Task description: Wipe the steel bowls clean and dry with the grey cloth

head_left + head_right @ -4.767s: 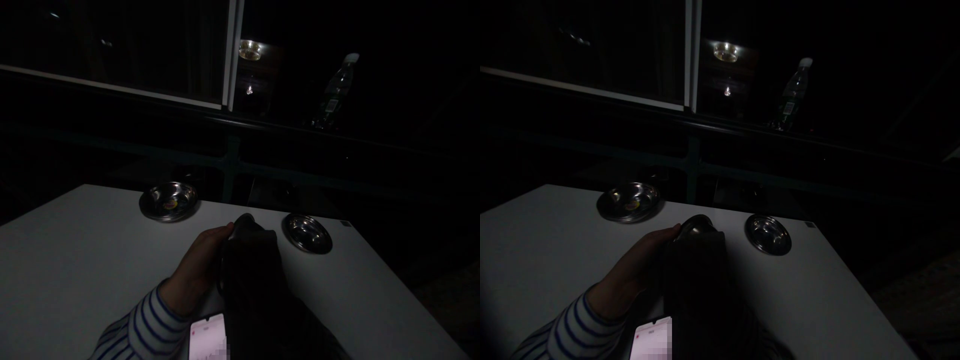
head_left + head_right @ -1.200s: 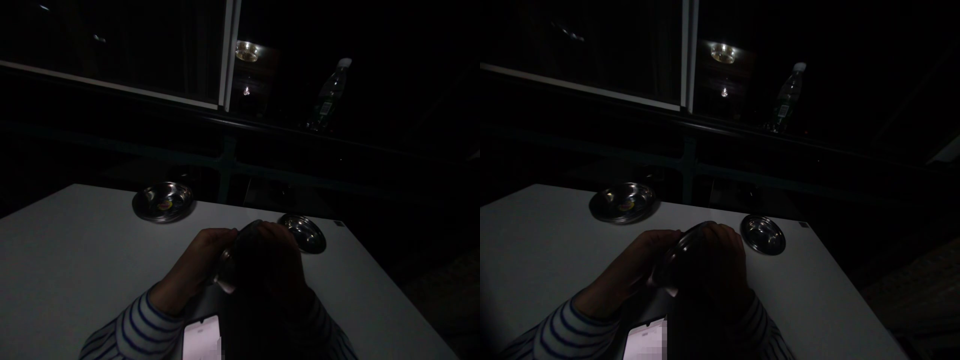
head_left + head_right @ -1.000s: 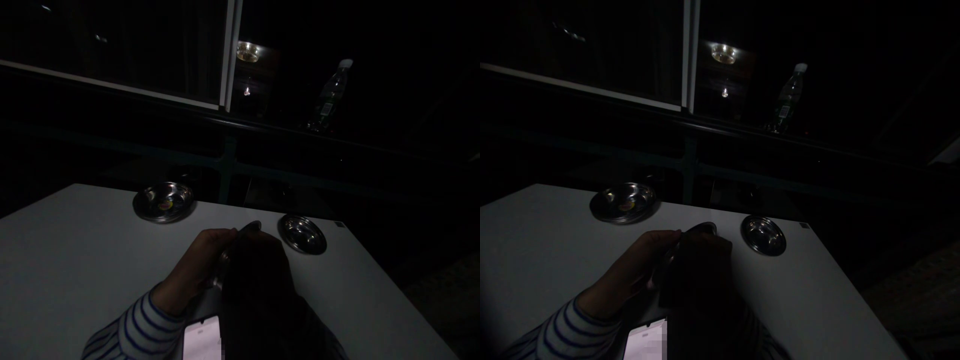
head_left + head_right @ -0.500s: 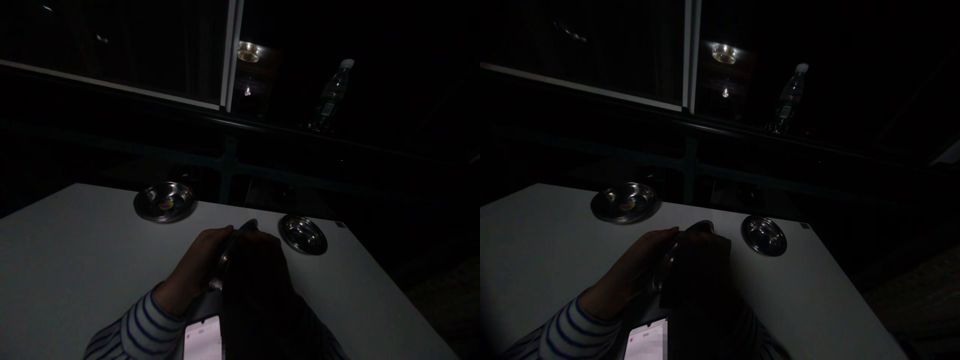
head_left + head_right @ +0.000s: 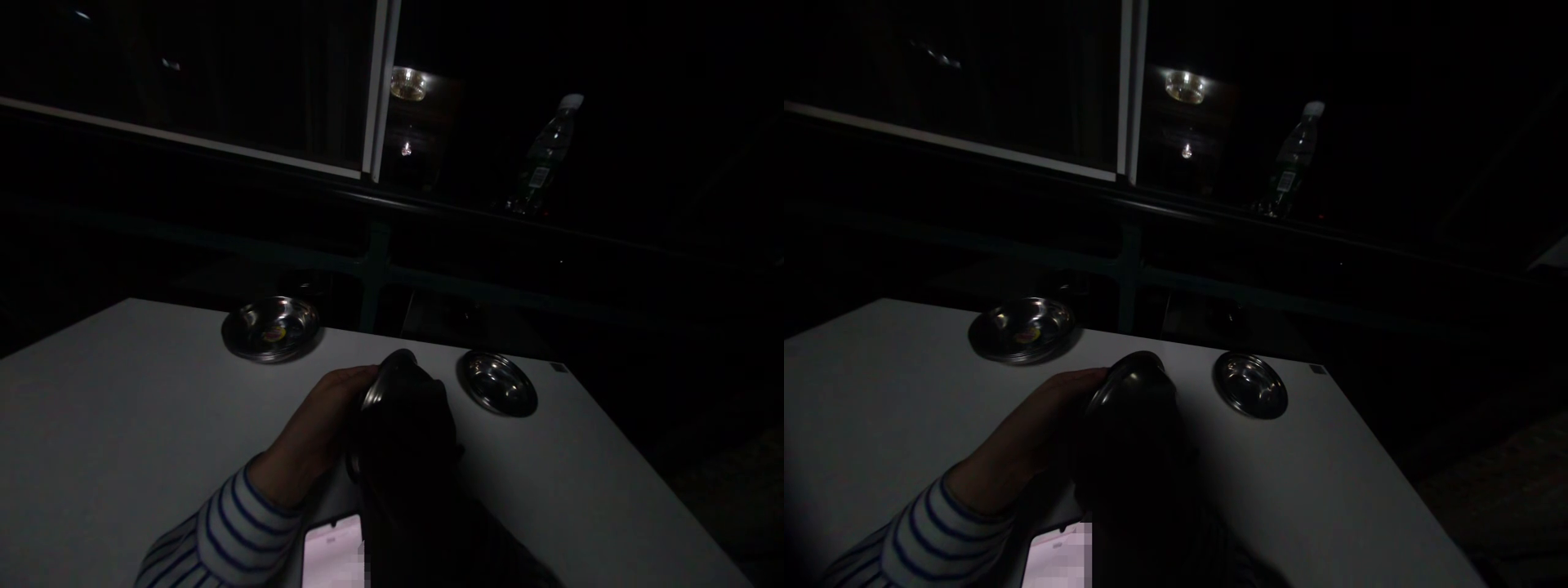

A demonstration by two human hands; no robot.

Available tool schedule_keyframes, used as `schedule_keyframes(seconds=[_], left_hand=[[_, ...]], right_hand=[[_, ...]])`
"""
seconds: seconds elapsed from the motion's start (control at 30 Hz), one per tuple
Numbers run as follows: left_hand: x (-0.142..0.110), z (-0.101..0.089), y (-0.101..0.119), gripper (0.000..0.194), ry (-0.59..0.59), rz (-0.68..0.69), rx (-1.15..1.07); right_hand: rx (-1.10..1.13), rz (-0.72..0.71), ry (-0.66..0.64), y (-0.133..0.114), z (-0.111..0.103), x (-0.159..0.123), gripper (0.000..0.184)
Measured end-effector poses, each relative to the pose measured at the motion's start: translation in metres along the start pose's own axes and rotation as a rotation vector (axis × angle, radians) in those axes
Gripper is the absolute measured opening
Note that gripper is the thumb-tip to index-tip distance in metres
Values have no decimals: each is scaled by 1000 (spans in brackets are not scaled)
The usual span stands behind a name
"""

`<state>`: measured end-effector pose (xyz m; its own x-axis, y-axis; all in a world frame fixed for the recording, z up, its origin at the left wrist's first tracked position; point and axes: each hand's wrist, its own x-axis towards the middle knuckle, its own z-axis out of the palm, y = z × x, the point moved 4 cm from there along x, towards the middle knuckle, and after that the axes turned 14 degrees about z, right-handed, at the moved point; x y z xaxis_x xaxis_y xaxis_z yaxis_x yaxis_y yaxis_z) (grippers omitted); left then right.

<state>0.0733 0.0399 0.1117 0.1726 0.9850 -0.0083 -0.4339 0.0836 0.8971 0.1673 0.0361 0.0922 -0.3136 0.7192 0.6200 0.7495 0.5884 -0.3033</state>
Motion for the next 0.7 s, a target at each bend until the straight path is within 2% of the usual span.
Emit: schedule_keyframes(seconds=[0.2,0.37,0.5,0.6,0.7], left_hand=[[0,-1,1,12,3,25,4],[-4,6,0,12,-72,39,30],[-6,9,-1,15,-112,80,17],[-5,6,-4,13,-55,38,36],[-2,1,-5,13,7,21,41]], right_hand=[[-50,64,12,3,9,-10,26],[-78,77,-7,12,-11,-15,18],[-94,109,-94,13,-21,-5,11],[-69,67,-75,9,-19,-7,11],[-68,4,-9,3,-11,-21,19]])
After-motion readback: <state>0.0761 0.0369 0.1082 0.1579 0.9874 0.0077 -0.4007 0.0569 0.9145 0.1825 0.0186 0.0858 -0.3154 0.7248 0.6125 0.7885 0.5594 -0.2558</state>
